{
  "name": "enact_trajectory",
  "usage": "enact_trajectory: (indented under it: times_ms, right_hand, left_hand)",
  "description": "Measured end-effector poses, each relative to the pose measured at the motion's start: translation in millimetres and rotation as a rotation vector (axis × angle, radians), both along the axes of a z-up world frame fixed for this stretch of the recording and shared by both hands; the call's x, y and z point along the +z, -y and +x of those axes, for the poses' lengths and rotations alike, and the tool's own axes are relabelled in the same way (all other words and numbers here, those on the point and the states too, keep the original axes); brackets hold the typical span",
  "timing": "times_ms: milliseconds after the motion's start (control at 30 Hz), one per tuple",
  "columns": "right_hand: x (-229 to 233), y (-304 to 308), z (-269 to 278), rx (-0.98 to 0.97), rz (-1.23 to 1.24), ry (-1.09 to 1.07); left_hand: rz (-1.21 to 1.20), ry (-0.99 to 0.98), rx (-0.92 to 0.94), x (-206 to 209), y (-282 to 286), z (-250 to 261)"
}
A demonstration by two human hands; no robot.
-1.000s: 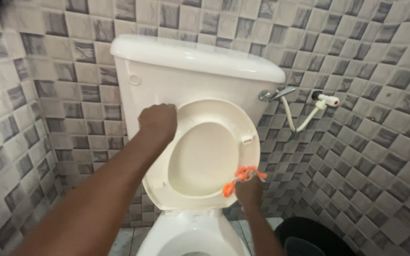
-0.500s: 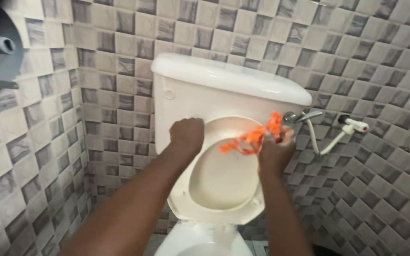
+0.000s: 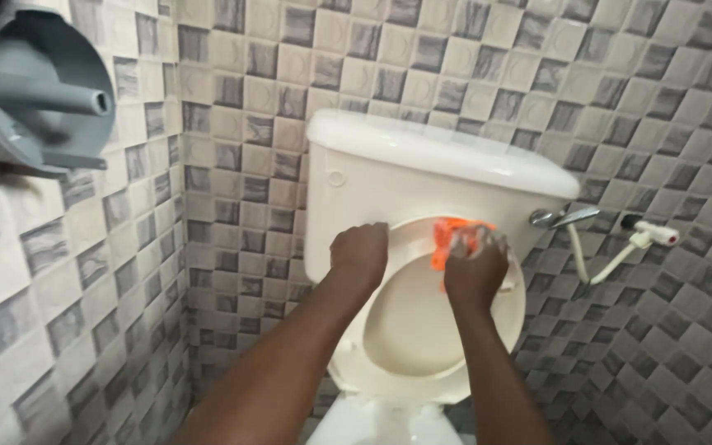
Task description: The person is cleaning the toilet bowl and lid using soapy water and a cloth.
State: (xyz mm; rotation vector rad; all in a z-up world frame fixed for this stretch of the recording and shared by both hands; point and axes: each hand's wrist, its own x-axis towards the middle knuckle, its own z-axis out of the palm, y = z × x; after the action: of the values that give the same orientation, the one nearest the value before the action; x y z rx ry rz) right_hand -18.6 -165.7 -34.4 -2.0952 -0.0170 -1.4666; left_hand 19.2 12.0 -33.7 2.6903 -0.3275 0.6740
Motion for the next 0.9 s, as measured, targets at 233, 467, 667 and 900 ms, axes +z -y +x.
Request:
enact_trajectory:
  times_ms: [233, 467, 667, 900]
  right_hand:
    - [-54.6, -38.4, 53.2, 0.094, -0.694, 0.031]
    - [-62.7, -84.1, 41.9, -0.119, -0.274, -0.01]
    - [-47.7, -79.3, 21.1, 0.201, -0.259, -0.175]
    - [-15.5, -86.4, -48.4, 0.84, 0.737, -0.473]
  left_hand:
    - [-0.141, -0.014, -0.14, -44.6, -58.0, -41.9]
    - [-0.209, -0.227, -0.208, -65.8, -78.2, -59.0]
    - [-0.881, -0.626, -0.297, -78.5, -32.9, -47.9]
    - [-1.687, -0.873, -0.601, -44.2, -3.4, -53.8]
